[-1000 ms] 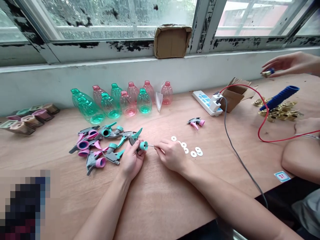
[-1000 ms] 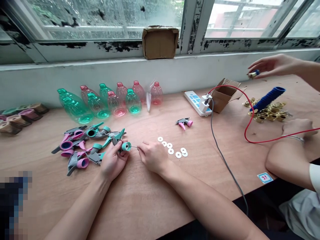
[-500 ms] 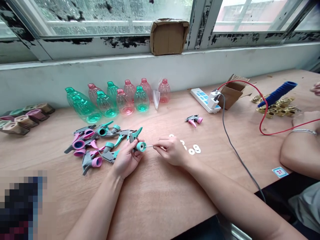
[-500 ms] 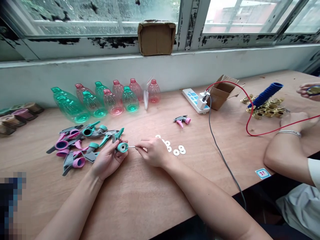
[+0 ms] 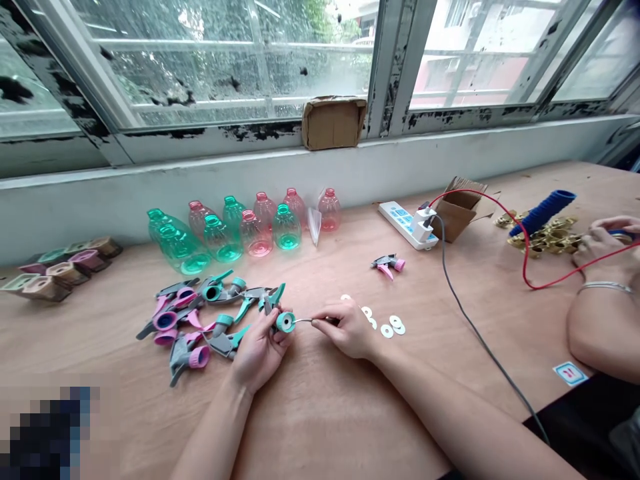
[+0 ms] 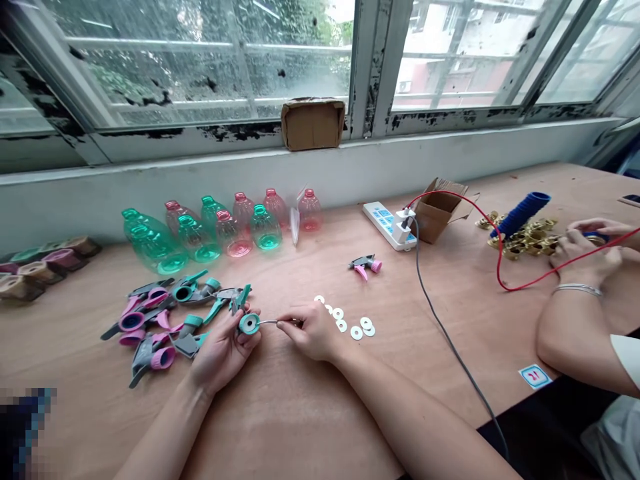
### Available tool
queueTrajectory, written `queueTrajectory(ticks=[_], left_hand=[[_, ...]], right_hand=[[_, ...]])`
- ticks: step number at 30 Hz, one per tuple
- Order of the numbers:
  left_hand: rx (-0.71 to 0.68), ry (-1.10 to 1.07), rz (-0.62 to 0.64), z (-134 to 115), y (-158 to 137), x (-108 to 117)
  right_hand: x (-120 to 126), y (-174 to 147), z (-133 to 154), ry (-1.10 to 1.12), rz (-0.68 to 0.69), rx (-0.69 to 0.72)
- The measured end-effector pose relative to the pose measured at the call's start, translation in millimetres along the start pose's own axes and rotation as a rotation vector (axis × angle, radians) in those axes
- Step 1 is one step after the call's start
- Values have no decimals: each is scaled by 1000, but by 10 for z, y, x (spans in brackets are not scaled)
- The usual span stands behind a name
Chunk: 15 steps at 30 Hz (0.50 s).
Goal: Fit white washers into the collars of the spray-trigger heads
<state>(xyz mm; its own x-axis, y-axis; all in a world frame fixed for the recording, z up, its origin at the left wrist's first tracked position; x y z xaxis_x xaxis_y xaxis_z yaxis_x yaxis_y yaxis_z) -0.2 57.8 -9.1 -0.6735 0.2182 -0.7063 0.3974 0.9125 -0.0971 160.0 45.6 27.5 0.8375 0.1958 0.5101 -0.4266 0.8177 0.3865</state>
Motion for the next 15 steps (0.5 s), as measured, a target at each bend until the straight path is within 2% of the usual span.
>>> queueTrajectory(ticks=[5, 10, 15], left_hand=[[-11, 11, 7, 6, -9, -30], [-104, 60, -90, -72, -29, -10], [-128, 67, -82, -63, -12, -32]], right_hand=[[-17, -5, 32, -33, -2, 21], [12, -30, 109, -302, -11, 45], [-9, -12, 206, -572, 56, 52]])
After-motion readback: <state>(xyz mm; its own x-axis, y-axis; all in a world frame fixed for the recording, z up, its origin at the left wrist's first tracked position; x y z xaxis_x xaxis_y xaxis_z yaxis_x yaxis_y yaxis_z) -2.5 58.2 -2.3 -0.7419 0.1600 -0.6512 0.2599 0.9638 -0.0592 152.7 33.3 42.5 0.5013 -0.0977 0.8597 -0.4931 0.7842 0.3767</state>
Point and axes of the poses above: each hand's wrist, its own y-axis towards the middle knuckle, its own x-axis out of the back of the hand, z = x × y, the point moved 7 cm from there along y, towards the middle knuckle, and after that the axes turned 11 degrees about z, right-handed, at the moved point
